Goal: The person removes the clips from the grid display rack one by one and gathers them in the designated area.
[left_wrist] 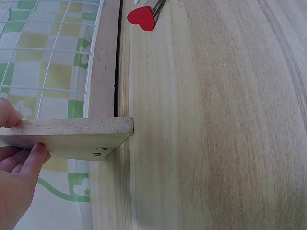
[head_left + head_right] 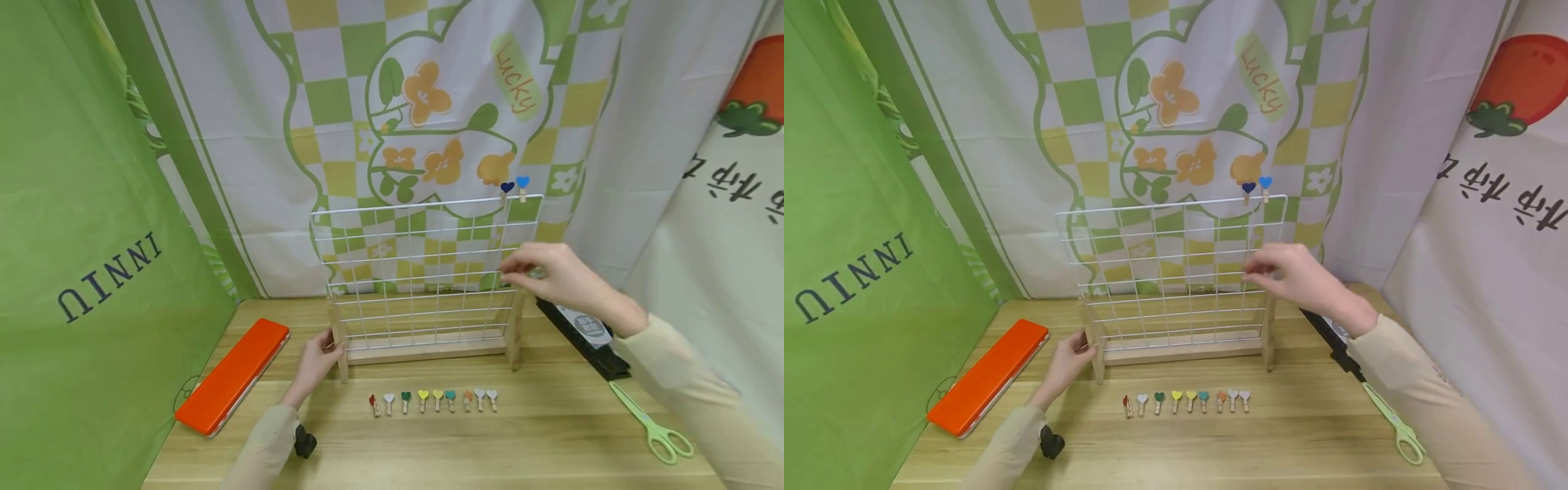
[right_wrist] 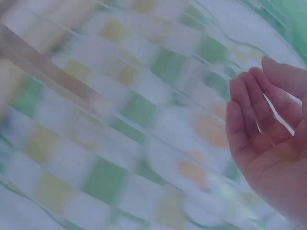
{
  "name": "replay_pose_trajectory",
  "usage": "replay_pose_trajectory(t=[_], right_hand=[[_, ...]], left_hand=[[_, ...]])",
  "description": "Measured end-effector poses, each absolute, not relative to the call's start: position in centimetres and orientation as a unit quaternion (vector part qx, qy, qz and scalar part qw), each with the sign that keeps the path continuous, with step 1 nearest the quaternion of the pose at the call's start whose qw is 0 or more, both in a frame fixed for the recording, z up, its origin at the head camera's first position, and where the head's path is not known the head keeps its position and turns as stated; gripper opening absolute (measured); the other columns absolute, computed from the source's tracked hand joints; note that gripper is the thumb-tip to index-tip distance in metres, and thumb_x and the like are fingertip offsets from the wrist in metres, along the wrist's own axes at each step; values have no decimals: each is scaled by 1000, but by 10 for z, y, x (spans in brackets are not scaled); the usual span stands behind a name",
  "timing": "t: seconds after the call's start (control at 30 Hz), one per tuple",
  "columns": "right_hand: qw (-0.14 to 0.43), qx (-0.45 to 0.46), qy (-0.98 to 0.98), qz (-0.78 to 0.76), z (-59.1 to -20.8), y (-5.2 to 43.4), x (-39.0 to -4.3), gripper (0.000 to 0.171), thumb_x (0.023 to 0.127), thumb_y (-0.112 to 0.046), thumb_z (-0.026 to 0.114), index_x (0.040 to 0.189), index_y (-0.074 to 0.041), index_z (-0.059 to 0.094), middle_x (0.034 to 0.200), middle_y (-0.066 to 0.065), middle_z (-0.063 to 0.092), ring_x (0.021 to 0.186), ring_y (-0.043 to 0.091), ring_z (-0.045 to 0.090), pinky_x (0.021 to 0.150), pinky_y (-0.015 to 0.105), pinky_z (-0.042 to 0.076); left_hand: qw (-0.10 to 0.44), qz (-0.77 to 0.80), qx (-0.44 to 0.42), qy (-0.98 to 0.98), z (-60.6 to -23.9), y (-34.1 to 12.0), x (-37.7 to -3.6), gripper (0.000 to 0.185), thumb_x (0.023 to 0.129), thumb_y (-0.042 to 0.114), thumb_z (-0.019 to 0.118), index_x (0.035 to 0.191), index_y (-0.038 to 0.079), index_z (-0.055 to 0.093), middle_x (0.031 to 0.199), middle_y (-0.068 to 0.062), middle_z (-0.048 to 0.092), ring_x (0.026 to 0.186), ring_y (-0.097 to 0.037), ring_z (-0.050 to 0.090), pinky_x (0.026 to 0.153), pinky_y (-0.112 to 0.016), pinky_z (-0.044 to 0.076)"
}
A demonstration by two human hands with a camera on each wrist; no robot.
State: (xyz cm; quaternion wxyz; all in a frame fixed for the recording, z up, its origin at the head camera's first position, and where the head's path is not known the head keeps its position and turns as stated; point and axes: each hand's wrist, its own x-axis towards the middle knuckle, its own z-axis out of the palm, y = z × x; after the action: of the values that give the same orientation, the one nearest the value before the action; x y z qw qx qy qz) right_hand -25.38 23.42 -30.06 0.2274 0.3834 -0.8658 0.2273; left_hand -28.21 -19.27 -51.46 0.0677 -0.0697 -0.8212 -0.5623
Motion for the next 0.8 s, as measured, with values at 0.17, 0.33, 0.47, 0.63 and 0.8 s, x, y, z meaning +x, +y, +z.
replay_pose_trajectory(t=[0.17, 0.33, 0.47, 0.63, 0.8], right_hand=[[320, 384, -838, 219, -243, 235, -256, 23, 76, 6, 78, 96, -6, 76, 92, 5, 75, 83, -6, 58, 76, 2, 49], [368, 367, -828, 211, -212, 237, -267, 21, 77, 6, 79, 95, -5, 77, 89, 7, 73, 83, -11, 53, 77, -1, 43], [366, 356, -839, 190, -201, 237, -279, 17, 80, 3, 78, 96, -2, 76, 88, 9, 73, 80, -4, 56, 74, -2, 40], [329, 342, -867, 155, -196, 235, -290, 15, 82, -1, 77, 97, -1, 75, 92, 11, 74, 79, 14, 62, 71, 0, 41], [307, 340, -880, 125, -191, 231, -294, 10, 83, -2, 76, 93, -4, 76, 87, 7, 73, 74, 16, 62, 64, 3, 42]], left_hand=[[69, -558, -70, -824, -514, -193, -282, 52, 91, 0, 64, 139, -12, 49, 130, -33, 60, 120, -43, 62, 97, -43, 57], [63, -559, -68, -824, -514, -194, -282, 53, 91, 0, 63, 140, -12, 47, 131, -33, 59, 122, -43, 61, 98, -43, 57], [60, -561, -66, -823, -515, -195, -283, 54, 91, 0, 63, 141, -11, 47, 132, -33, 59, 123, -43, 60, 98, -43, 56], [59, -558, -71, -824, -514, -194, -283, 55, 92, 0, 62, 142, -11, 45, 133, -33, 58, 123, -43, 60, 98, -44, 57], [60, -559, -72, -824, -513, -194, -283, 55, 92, 0, 62, 142, -11, 45, 134, -33, 57, 124, -43, 59, 99, -44, 56]])
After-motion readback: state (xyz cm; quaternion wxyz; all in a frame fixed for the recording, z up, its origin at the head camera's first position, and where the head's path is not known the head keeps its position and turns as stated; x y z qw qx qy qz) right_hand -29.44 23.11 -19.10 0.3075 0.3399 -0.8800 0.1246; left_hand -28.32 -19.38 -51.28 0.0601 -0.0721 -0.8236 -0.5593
